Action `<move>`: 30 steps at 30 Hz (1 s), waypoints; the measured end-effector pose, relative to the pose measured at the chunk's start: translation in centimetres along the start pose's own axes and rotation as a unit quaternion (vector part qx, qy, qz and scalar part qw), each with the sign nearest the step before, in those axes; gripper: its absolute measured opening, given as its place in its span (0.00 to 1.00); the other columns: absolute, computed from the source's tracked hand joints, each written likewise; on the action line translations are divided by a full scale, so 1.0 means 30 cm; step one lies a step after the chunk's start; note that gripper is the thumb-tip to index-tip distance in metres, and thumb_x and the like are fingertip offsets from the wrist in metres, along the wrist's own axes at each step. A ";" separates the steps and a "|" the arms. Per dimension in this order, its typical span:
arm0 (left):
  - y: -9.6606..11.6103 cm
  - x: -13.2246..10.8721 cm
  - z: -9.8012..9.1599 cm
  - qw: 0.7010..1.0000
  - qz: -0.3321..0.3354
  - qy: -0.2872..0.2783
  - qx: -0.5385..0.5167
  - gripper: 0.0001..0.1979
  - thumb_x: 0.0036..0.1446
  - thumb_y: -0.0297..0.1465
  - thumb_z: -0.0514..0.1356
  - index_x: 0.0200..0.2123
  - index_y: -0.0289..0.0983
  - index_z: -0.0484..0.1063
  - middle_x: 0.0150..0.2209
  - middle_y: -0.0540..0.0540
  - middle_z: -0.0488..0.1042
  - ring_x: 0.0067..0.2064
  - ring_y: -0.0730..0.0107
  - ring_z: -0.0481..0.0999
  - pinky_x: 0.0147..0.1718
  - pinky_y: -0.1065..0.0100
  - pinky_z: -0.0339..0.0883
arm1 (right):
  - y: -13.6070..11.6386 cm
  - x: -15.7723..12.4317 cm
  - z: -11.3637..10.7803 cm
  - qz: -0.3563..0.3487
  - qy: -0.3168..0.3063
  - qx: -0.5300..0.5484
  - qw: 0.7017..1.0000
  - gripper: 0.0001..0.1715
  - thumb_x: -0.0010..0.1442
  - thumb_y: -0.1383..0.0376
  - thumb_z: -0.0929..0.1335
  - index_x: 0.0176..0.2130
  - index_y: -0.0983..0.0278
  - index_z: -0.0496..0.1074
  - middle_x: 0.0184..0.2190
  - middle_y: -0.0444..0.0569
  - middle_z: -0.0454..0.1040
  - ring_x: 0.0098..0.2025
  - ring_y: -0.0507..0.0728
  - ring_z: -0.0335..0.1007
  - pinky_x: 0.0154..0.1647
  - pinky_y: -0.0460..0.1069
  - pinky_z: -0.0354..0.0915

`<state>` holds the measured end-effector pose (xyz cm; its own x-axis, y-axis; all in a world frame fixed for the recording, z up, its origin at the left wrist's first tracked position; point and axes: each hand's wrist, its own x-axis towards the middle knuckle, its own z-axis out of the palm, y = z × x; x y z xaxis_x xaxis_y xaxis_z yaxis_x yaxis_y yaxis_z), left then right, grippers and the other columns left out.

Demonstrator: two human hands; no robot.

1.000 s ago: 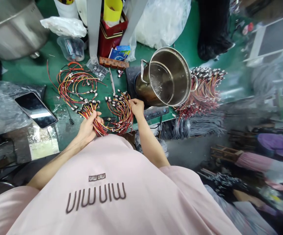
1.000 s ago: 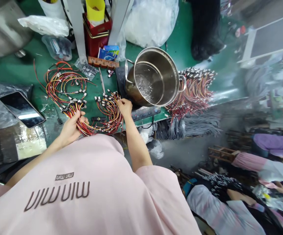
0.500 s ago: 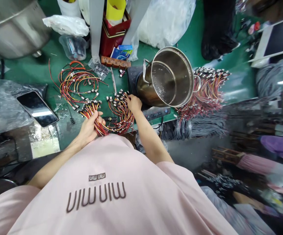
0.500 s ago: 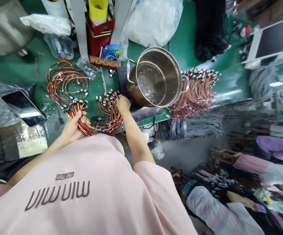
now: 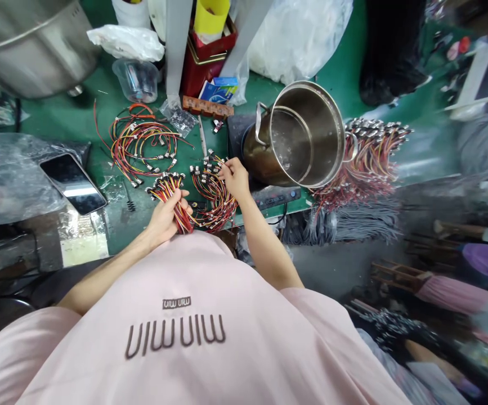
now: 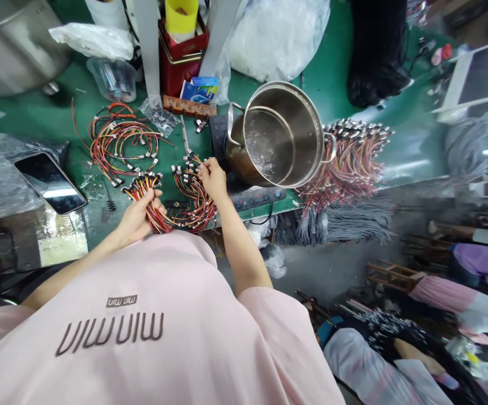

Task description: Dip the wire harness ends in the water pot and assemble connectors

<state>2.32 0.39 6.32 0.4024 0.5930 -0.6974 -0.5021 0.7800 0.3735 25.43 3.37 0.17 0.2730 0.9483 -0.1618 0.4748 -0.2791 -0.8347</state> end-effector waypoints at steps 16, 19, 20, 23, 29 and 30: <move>-0.045 0.032 0.028 0.999 0.038 0.010 0.007 0.19 0.46 0.44 0.70 0.29 0.34 0.71 0.18 0.55 0.65 0.19 0.81 0.61 0.21 0.74 0.57 | -0.242 -0.227 0.127 -0.109 -0.014 -0.024 0.994 0.06 0.65 0.61 0.63 0.36 0.61 0.64 0.31 0.45 0.73 0.32 0.53 0.71 0.34 0.48 0.66; -0.056 0.042 0.024 0.999 0.048 0.018 0.011 0.24 0.43 0.47 0.71 0.22 0.35 0.66 0.17 0.55 0.64 0.19 0.81 0.61 0.20 0.74 0.56 | -0.270 -0.258 0.148 -0.140 -0.021 -0.089 0.986 0.07 0.65 0.63 0.62 0.37 0.62 0.67 0.35 0.50 0.74 0.39 0.56 0.71 0.41 0.51 0.67; -0.057 0.043 0.023 0.998 0.052 0.019 0.009 0.24 0.41 0.47 0.71 0.21 0.35 0.65 0.17 0.55 0.63 0.19 0.81 0.60 0.20 0.74 0.55 | -0.278 -0.270 0.152 -0.146 -0.029 -0.108 0.983 0.08 0.65 0.63 0.62 0.38 0.62 0.69 0.37 0.51 0.74 0.40 0.57 0.71 0.42 0.52 0.67; -0.052 0.041 0.022 0.997 0.070 0.022 0.002 0.23 0.38 0.45 0.73 0.25 0.34 0.69 0.17 0.56 0.63 0.19 0.83 0.58 0.19 0.75 0.52 | -0.298 -0.303 0.145 -0.156 -0.067 -0.139 0.976 0.13 0.65 0.65 0.60 0.44 0.63 0.72 0.40 0.53 0.75 0.43 0.58 0.71 0.46 0.53 0.67; -0.040 0.028 0.021 0.995 0.076 0.037 0.052 0.19 0.46 0.43 0.70 0.31 0.33 0.74 0.15 0.56 0.63 0.17 0.82 0.57 0.19 0.75 0.53 | -0.305 -0.274 0.051 -0.176 -0.160 -0.089 0.967 0.12 0.65 0.61 0.63 0.39 0.59 0.76 0.37 0.49 0.77 0.42 0.57 0.73 0.48 0.54 0.69; -0.040 0.025 0.021 0.994 0.072 0.040 0.068 0.18 0.47 0.43 0.70 0.30 0.33 0.73 0.14 0.56 0.62 0.17 0.81 0.57 0.19 0.74 0.52 | -0.303 -0.252 0.033 -0.179 -0.151 -0.085 0.969 0.12 0.65 0.60 0.64 0.38 0.59 0.76 0.36 0.49 0.76 0.42 0.57 0.72 0.47 0.54 0.69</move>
<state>3.71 0.04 5.74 0.2697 0.6866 -0.6752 -0.4388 0.7117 0.5485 18.21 -1.12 8.47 -0.1785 0.9829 -0.0463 0.6325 0.0785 -0.7706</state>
